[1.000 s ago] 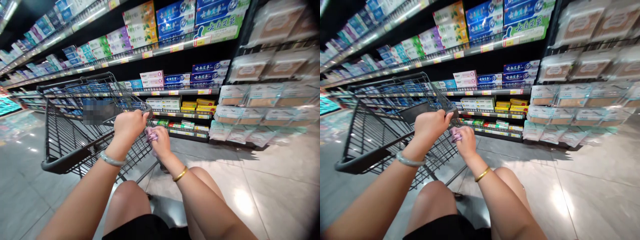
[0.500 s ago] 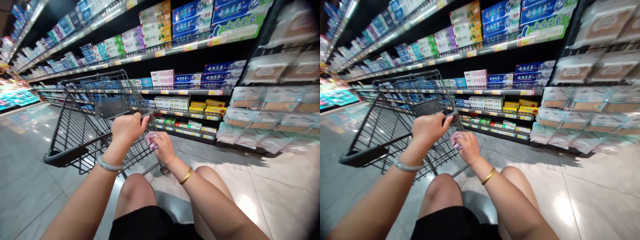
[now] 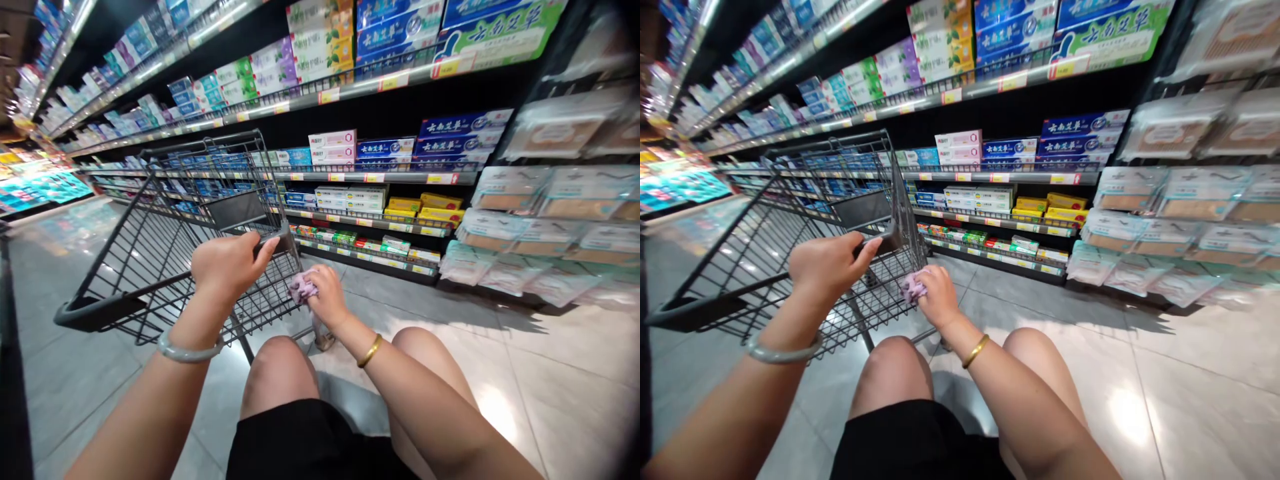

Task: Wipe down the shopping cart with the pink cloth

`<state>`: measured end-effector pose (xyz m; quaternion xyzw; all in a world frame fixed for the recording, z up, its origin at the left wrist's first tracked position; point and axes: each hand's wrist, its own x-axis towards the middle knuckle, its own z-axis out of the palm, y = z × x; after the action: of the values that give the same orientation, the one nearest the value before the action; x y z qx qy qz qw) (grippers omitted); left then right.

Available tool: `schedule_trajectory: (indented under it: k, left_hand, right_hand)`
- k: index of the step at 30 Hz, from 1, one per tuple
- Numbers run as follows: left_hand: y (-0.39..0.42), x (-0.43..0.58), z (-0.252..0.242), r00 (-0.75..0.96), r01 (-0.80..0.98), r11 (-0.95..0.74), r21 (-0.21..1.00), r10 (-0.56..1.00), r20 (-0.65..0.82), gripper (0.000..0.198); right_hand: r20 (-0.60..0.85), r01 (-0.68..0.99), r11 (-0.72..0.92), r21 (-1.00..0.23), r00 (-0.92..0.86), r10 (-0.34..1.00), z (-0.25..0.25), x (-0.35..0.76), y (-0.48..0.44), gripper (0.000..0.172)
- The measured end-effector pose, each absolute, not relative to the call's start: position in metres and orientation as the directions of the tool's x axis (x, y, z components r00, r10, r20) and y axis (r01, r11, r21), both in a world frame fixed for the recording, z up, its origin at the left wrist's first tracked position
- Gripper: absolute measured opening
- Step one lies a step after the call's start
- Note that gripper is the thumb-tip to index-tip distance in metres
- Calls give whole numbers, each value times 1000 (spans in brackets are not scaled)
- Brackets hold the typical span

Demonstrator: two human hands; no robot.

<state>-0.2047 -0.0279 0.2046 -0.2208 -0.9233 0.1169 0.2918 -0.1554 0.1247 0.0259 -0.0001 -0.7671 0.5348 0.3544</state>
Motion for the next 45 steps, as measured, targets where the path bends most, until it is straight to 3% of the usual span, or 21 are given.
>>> schedule_trajectory:
  k: [3, 8, 10, 13, 17, 20, 25, 29, 31, 36, 38, 43, 45]
  left_hand:
    - [-33, -206, 204, -718, 341, 869, -359, 487, 498, 73]
    - [-44, -205, 204, -723, 312, 869, -385, 480, 497, 71]
    - [-49, -201, 207, -744, 306, 869, -389, 473, 472, 69]
    - [-51, -190, 214, -745, 338, 863, -377, 490, 453, 69]
    - [-29, -175, 226, -767, 364, 902, -234, 432, 475, 71]
    - [0, -174, 230, -857, 314, 942, -117, 334, 391, 71]
    - [28, -182, 220, -840, 256, 945, -202, 321, 438, 59]
    - [25, -180, 212, -819, 232, 936, -265, 335, 467, 57]
    - [20, -176, 213, -826, 217, 936, -278, 328, 459, 57]
    - [6, -163, 214, -832, 179, 928, -326, 320, 454, 56]
    - [-1, -158, 213, -821, 167, 923, -346, 324, 469, 55]
    - [-22, -155, 209, -775, 194, 901, -388, 383, 503, 53]
    - [-30, -158, 207, -746, 218, 883, -416, 426, 512, 54]
  right_hand:
    - [323, -311, 114, -943, -785, 529, 22, -165, 112, 15]
    - [242, -332, -42, -942, -763, 600, 46, -187, 106, 18]
    - [320, -412, -11, -911, -723, 612, 60, -192, 109, 24]
    - [472, -460, 174, -871, -679, 562, 65, -197, 113, 26]
    - [374, -278, 255, -926, -757, 535, 58, -200, 117, 21]
    - [407, -323, 249, -913, -734, 543, 72, -194, 117, 27]
    - [614, -531, 321, -784, -590, 525, 90, -185, 112, 33]
    - [410, -338, 236, -911, -694, 592, 68, -193, 111, 30]
    - [371, -319, 198, -927, -696, 614, 70, -194, 111, 29]
    - [609, -592, 249, -767, -548, 573, 108, -187, 103, 28]
    - [639, -598, 285, -749, -540, 548, 107, -190, 100, 26]
    - [400, -344, 217, -913, -661, 634, 74, -206, 92, 25]
    - [425, -398, 198, -896, -636, 644, 80, -204, 86, 25]
